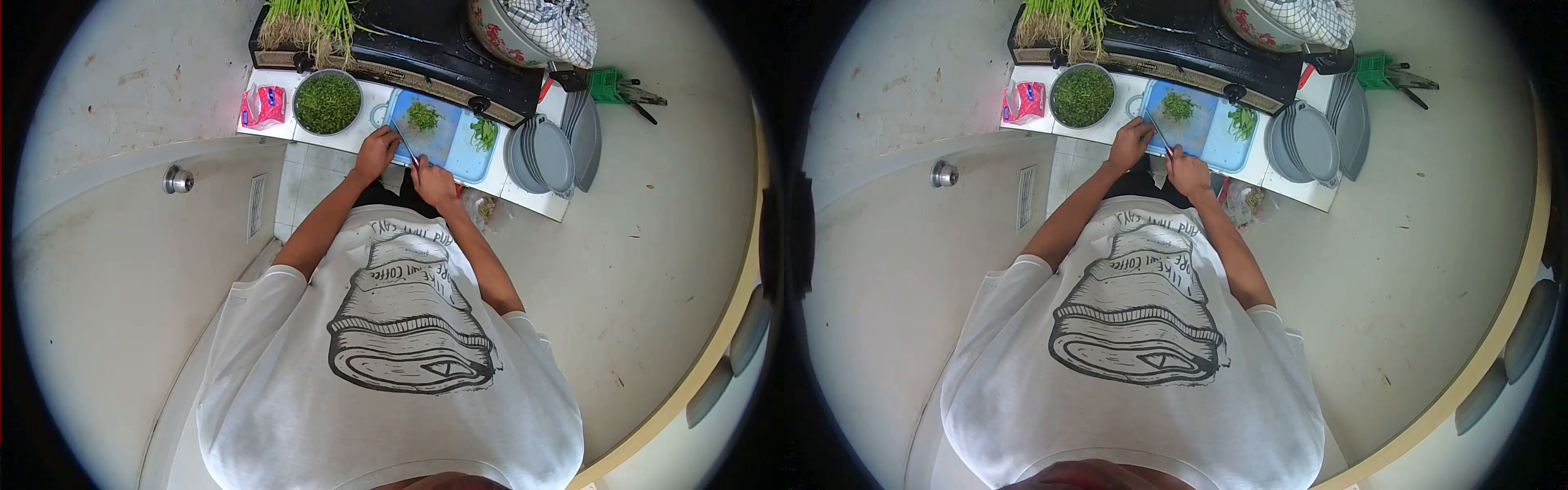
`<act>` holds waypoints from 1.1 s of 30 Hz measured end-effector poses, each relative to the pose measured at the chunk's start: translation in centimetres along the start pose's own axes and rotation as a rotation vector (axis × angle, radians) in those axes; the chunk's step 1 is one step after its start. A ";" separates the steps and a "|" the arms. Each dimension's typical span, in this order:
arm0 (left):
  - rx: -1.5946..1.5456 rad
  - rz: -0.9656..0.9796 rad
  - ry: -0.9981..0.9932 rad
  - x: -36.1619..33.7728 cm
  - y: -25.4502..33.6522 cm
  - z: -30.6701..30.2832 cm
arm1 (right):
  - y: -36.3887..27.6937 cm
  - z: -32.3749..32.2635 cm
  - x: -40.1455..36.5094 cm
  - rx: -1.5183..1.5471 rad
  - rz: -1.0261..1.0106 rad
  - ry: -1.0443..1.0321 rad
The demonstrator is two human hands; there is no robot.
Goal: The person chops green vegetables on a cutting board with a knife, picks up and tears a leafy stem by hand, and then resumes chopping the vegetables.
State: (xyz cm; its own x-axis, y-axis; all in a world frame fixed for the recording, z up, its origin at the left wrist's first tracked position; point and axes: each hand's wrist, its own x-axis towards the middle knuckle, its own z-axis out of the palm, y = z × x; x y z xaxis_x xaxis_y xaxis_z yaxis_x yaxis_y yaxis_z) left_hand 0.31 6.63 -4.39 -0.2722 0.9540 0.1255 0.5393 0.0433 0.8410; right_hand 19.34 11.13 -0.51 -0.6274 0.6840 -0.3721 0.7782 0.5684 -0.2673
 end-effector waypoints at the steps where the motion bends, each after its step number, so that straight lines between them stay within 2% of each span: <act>1: 0.001 0.001 -0.002 0.0 0.0 0.0 | -0.1 0.0 0.3 -0.013 -0.004 0.006; 22: 0.056 0.038 0.001 -0.2 -0.4 0.2 | 0.1 0.6 -0.5 0.066 0.016 0.017; 33: 0.080 0.119 -0.099 -0.3 -0.1 -0.9 | -0.4 0.4 0.6 0.053 0.024 0.008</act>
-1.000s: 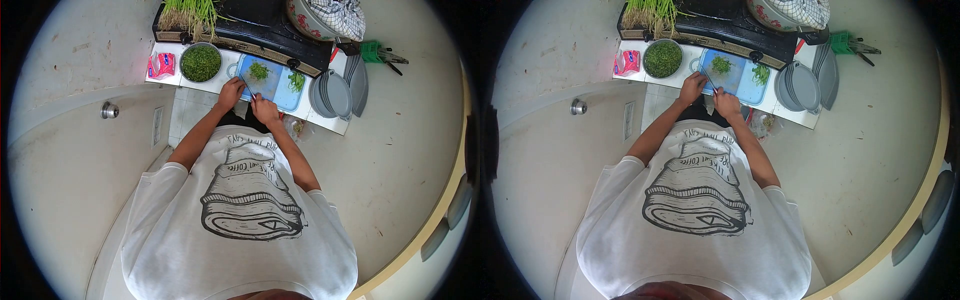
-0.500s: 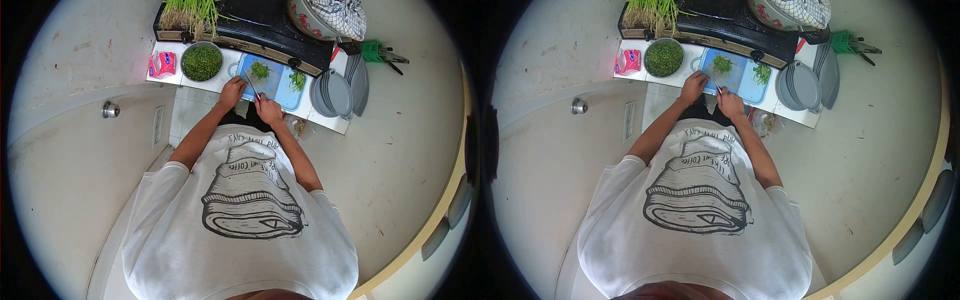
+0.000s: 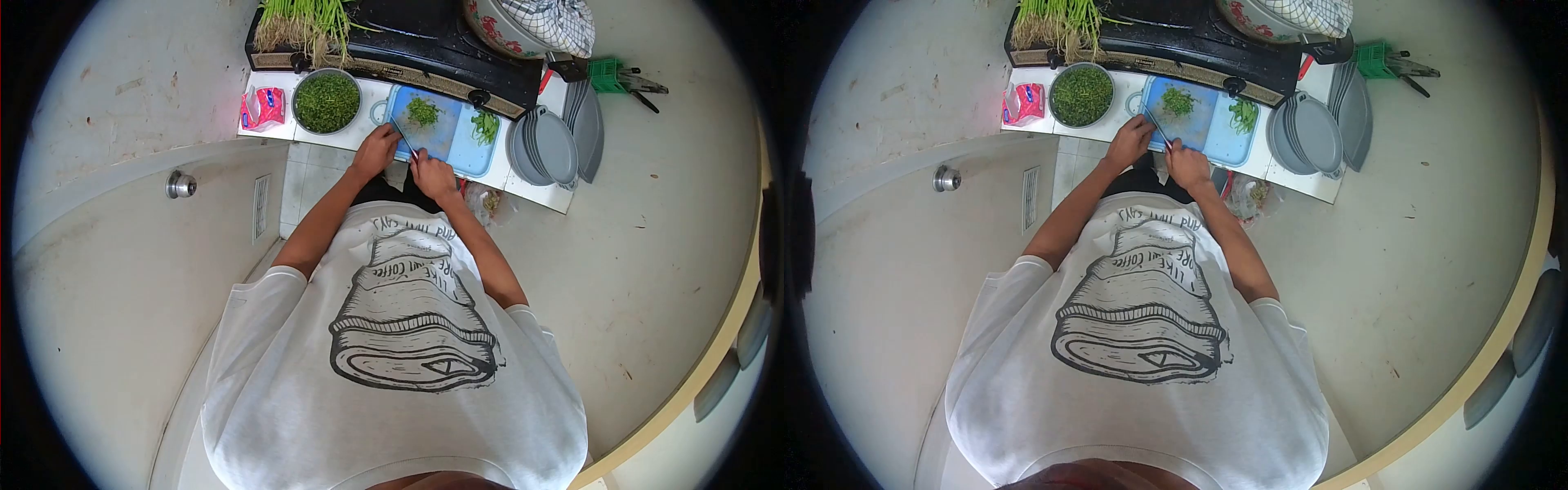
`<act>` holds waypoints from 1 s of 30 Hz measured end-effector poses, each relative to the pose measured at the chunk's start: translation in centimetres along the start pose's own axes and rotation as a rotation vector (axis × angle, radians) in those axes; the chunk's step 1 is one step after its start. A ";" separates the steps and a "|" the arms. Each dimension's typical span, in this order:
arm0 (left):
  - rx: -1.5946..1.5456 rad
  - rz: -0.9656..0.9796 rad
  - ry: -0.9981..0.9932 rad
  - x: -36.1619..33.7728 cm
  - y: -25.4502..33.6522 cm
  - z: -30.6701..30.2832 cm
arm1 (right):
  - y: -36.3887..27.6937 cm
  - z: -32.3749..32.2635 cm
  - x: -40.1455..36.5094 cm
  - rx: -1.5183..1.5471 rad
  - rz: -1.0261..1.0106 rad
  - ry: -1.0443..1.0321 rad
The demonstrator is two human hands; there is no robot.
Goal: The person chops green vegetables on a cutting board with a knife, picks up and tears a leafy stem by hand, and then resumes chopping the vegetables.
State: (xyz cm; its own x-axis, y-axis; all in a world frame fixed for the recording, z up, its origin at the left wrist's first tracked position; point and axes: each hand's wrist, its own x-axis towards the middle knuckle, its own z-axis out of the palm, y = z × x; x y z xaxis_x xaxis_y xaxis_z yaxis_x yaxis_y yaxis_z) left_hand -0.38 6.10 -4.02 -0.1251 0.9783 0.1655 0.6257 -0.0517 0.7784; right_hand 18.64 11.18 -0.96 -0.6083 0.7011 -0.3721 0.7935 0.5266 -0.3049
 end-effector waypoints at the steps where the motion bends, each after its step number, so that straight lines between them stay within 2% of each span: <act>1: -0.001 0.002 -0.003 0.0 0.1 0.0 | -0.1 0.0 0.1 -0.002 -0.004 0.006; 8: -0.019 -0.074 0.028 0.1 -0.6 0.7 | 0.3 0.3 -0.9 0.008 -0.026 0.043; 12: -0.041 -0.125 0.033 0.0 -0.4 0.8 | 1.0 0.2 -1.4 -0.026 0.028 -0.006; 30: -0.046 -0.129 0.077 0.0 0.4 0.6 | -0.5 0.8 -0.2 0.045 -0.004 0.053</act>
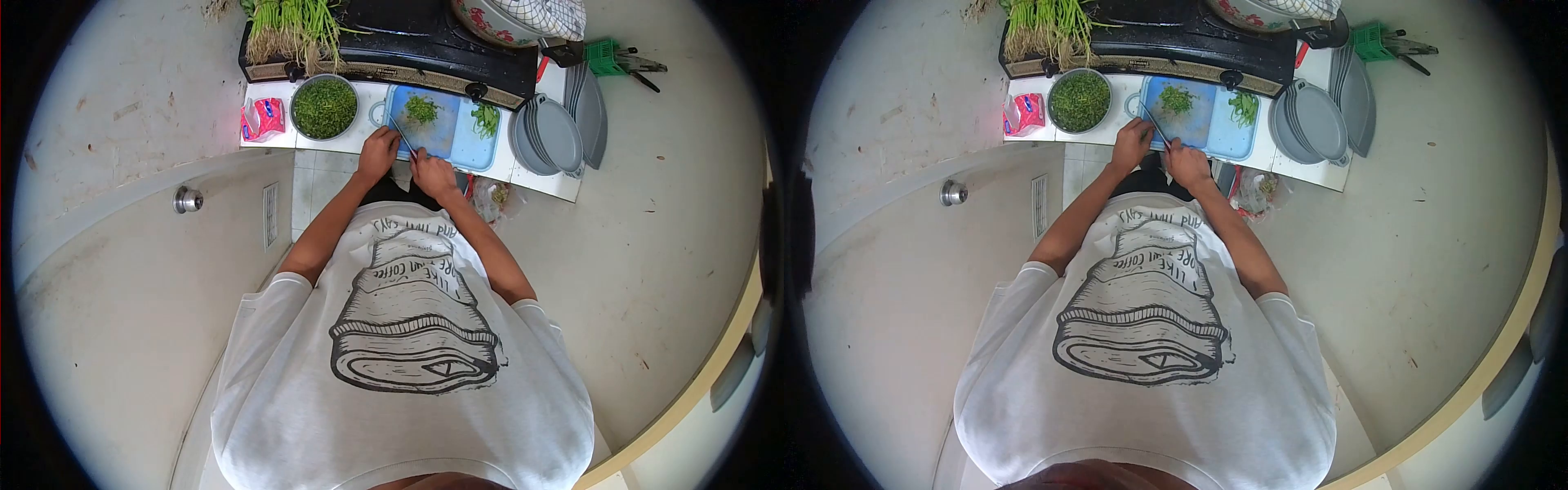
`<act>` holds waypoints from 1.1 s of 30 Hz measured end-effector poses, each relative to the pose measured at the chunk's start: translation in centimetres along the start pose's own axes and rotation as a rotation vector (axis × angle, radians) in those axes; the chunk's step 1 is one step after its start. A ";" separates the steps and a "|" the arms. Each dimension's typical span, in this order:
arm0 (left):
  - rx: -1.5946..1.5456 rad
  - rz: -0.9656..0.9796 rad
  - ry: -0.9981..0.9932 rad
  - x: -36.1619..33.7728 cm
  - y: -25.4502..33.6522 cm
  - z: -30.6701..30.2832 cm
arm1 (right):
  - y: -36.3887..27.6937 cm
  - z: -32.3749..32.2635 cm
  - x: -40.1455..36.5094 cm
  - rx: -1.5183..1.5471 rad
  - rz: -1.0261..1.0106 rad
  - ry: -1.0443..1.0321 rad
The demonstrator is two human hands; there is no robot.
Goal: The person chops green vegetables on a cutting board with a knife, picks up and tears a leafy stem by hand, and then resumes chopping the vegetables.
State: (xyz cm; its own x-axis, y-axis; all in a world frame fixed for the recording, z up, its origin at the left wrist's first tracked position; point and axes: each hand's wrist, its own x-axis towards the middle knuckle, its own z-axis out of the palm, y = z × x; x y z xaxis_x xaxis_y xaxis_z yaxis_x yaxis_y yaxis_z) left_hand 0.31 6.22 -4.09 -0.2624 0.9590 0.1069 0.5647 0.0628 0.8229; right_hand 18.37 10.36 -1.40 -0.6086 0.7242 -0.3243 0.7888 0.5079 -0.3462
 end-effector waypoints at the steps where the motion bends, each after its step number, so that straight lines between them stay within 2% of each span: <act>1: 0.001 0.003 -0.001 0.0 -0.1 0.1 | 0.1 0.1 -0.3 0.005 0.010 -0.006; 11: 0.001 -0.029 -0.009 0.1 0.4 -0.1 | 0.8 -0.8 -1.2 0.013 0.059 -0.025; 26: 0.026 -0.058 0.032 0.2 0.7 0.1 | -0.1 -0.2 -0.5 -0.015 -0.017 0.042; 28: 0.022 -0.075 0.028 0.1 0.5 0.1 | 0.2 -0.2 -1.0 0.001 0.015 -0.049; 33: 0.010 -0.071 0.022 0.1 0.0 0.3 | 0.9 -0.7 -0.8 -0.014 0.038 -0.026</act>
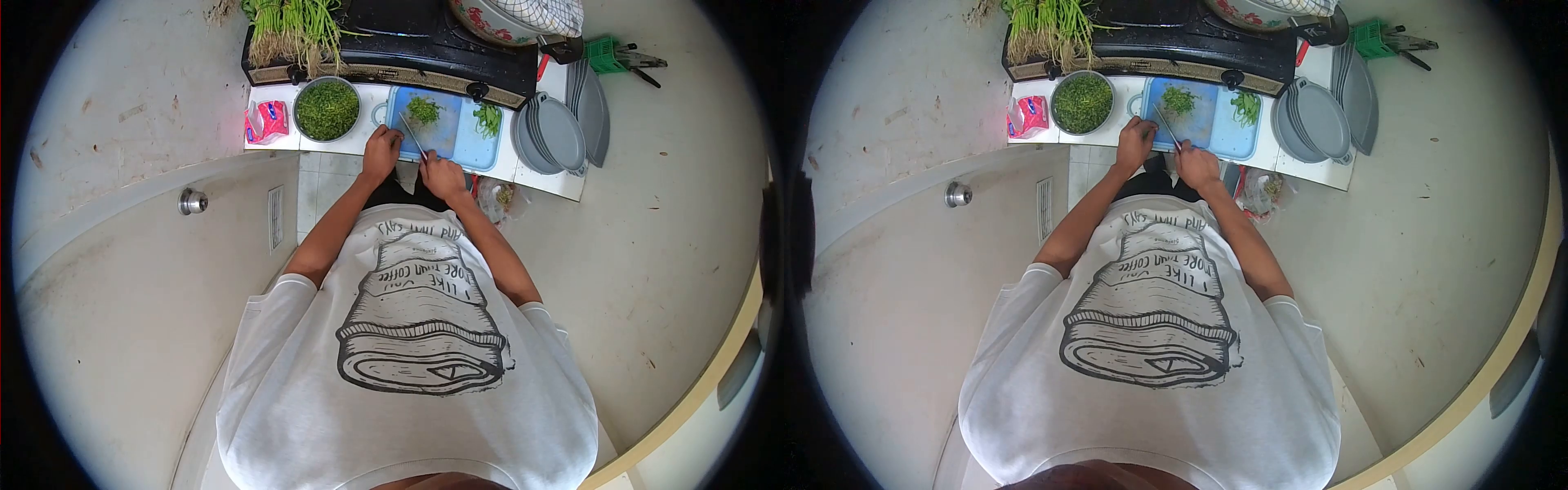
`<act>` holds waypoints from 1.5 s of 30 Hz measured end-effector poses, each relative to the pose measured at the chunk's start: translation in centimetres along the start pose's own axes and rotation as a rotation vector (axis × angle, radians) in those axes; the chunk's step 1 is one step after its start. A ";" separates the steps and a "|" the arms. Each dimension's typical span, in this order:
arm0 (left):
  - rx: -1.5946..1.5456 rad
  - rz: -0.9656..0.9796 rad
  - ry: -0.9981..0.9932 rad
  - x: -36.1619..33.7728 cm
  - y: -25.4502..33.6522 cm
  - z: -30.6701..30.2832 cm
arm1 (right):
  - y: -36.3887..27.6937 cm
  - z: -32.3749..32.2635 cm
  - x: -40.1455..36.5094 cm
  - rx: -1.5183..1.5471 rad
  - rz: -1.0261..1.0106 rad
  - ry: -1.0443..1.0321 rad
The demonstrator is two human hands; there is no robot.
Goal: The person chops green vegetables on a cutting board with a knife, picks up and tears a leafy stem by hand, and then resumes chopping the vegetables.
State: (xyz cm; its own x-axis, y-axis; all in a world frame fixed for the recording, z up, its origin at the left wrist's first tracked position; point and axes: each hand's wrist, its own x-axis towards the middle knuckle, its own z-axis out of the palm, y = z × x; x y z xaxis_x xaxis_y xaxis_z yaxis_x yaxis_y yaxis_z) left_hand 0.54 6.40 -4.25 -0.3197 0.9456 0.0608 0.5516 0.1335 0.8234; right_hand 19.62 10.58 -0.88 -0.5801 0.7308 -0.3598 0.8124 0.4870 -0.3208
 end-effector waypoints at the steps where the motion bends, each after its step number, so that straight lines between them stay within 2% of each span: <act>1: 0.000 0.001 0.000 0.0 0.0 0.0 | 0.1 0.0 0.2 0.000 0.007 0.009; 3: -0.036 -0.039 -0.003 0.0 0.1 0.1 | 0.0 -0.1 0.1 0.006 0.004 0.020; 10: -0.045 0.001 0.026 0.0 -0.4 0.4 | -1.2 0.1 -0.9 -0.021 -0.064 0.056; 25: -0.096 0.005 0.073 0.1 -0.3 0.3 | -0.4 0.8 -0.4 -0.003 -0.014 0.011; 30: -0.035 -0.025 0.005 0.0 0.4 -0.4 | -0.1 -0.1 -0.5 0.031 -0.007 -0.012; 45: -0.016 0.017 0.007 0.0 0.0 -0.4 | -1.1 0.5 0.5 -0.008 -0.051 -0.009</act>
State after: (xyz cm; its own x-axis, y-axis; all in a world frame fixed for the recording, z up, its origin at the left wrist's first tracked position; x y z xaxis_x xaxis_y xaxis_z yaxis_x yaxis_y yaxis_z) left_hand 0.24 6.31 -4.05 -0.3158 0.9456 0.0784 0.5444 0.1128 0.8312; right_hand 18.44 10.19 -1.16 -0.6216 0.7003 -0.3510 0.7818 0.5274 -0.3325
